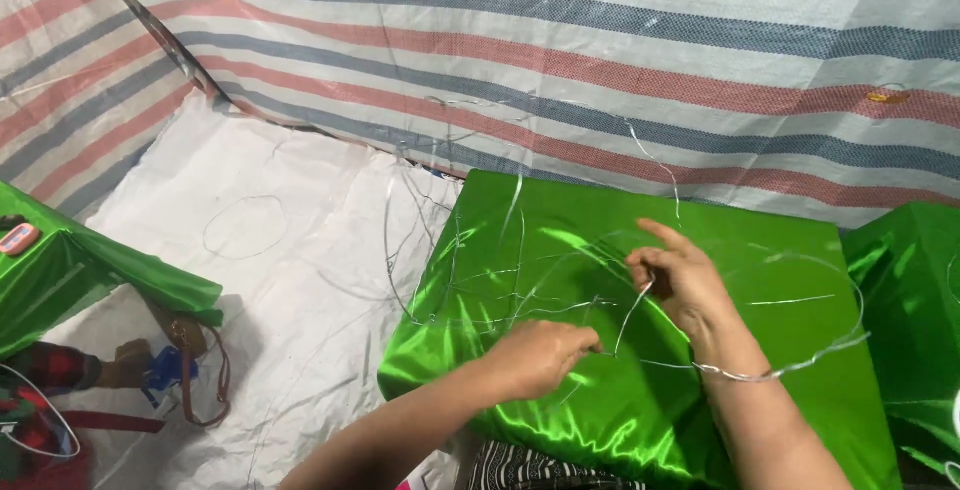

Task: Refining a wire mesh structure by cutting, bending, and twisting metal wires with pliers.

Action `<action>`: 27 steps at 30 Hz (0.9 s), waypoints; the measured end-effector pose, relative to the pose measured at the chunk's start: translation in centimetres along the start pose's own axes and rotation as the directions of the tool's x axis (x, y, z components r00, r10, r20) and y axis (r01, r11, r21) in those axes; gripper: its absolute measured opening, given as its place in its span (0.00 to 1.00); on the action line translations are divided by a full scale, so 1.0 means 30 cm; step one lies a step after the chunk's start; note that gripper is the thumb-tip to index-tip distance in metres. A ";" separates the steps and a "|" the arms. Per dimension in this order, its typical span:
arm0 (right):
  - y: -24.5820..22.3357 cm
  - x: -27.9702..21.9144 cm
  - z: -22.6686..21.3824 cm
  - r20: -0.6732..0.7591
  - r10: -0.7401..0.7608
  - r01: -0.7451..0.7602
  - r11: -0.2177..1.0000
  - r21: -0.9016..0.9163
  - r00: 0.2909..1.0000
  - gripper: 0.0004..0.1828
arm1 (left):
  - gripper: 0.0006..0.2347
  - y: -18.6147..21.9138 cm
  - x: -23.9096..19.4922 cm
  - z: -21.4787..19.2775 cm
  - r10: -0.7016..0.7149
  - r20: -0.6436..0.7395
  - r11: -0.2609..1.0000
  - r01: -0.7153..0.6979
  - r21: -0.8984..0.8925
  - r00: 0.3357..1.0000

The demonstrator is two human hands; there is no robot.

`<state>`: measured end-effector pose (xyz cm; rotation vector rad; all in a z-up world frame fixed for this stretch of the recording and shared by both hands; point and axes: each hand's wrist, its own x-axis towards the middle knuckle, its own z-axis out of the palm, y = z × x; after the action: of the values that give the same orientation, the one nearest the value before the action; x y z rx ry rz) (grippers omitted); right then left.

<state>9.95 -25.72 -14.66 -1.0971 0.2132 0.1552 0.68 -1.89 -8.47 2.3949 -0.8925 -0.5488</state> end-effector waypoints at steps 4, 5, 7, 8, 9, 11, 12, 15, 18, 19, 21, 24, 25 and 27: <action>-0.038 -0.080 -0.071 -0.009 -0.155 0.143 0.886 0.442 0.988 0.49 | 0.11 -0.009 -0.003 0.009 -0.050 0.034 0.999 0.050 0.011 0.998; -0.041 -0.079 -0.097 -0.029 -0.092 0.095 0.861 0.500 0.995 0.28 | 0.11 -0.012 -0.006 0.009 -0.059 0.039 0.998 0.059 0.005 0.998; -0.021 -0.044 -0.172 -0.048 -0.030 0.052 0.825 0.563 0.998 0.07 | 0.11 -0.020 -0.013 0.008 -0.067 0.050 0.998 0.067 0.006 0.996; -0.002 -0.007 -0.223 -0.094 0.028 0.025 0.849 0.528 0.995 0.03 | 0.12 -0.022 -0.016 0.011 -0.063 0.037 0.997 0.062 0.039 0.997; 0.017 0.031 -0.273 -0.140 0.085 -0.005 0.869 0.494 0.986 0.10 | 0.14 -0.024 -0.019 0.014 -0.059 0.025 0.996 0.057 0.072 0.998; -0.006 0.050 -0.331 -0.188 0.158 -0.034 0.845 0.534 0.969 0.12 | 0.13 -0.042 -0.033 0.025 -0.062 0.029 0.994 0.059 0.093 0.998; -0.016 0.059 -0.362 -0.234 0.232 -0.058 0.815 0.576 0.944 0.29 | 0.13 -0.051 -0.040 0.031 -0.063 0.035 0.992 0.059 0.115 0.997; -0.016 0.072 -0.455 -0.189 0.222 -0.063 0.791 0.609 0.957 0.14 | 0.14 -0.048 -0.080 0.010 -0.120 0.080 0.992 0.117 0.040 0.990; 0.040 0.078 -0.508 -0.083 0.219 -0.156 0.868 0.472 0.972 0.14 | 0.13 -0.068 -0.079 0.042 -0.025 0.050 0.996 0.021 0.088 0.998; 0.031 0.044 -0.478 -0.086 0.223 -0.157 0.867 0.473 0.971 0.14 | 0.13 -0.038 -0.086 0.045 -0.025 0.054 0.996 0.021 0.084 0.998; -0.004 -0.011 -0.418 0.092 0.032 -0.041 0.995 0.094 0.995 0.18 | 0.19 0.024 -0.089 0.042 -0.034 0.234 0.991 0.003 0.131 0.972; -0.074 -0.066 -0.328 0.143 -0.008 0.008 1.000 0.000 0.990 0.22 | 0.20 0.077 -0.073 0.097 0.081 0.323 0.945 -0.175 0.275 0.943; -0.068 -0.062 -0.331 0.139 -0.007 0.007 1.000 0.003 0.990 0.22 | 0.20 0.062 -0.053 0.152 0.081 0.328 0.945 -0.177 0.274 0.941; -0.070 -0.045 -0.329 0.050 -0.044 0.037 0.990 0.132 0.998 0.14 | 0.12 0.028 -0.006 0.255 0.028 0.381 0.914 -0.178 0.366 0.924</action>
<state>8.21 -35.50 -16.85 -0.9645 0.1517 0.1313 -3.91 -4.81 -13.92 2.6215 -1.4045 -0.8674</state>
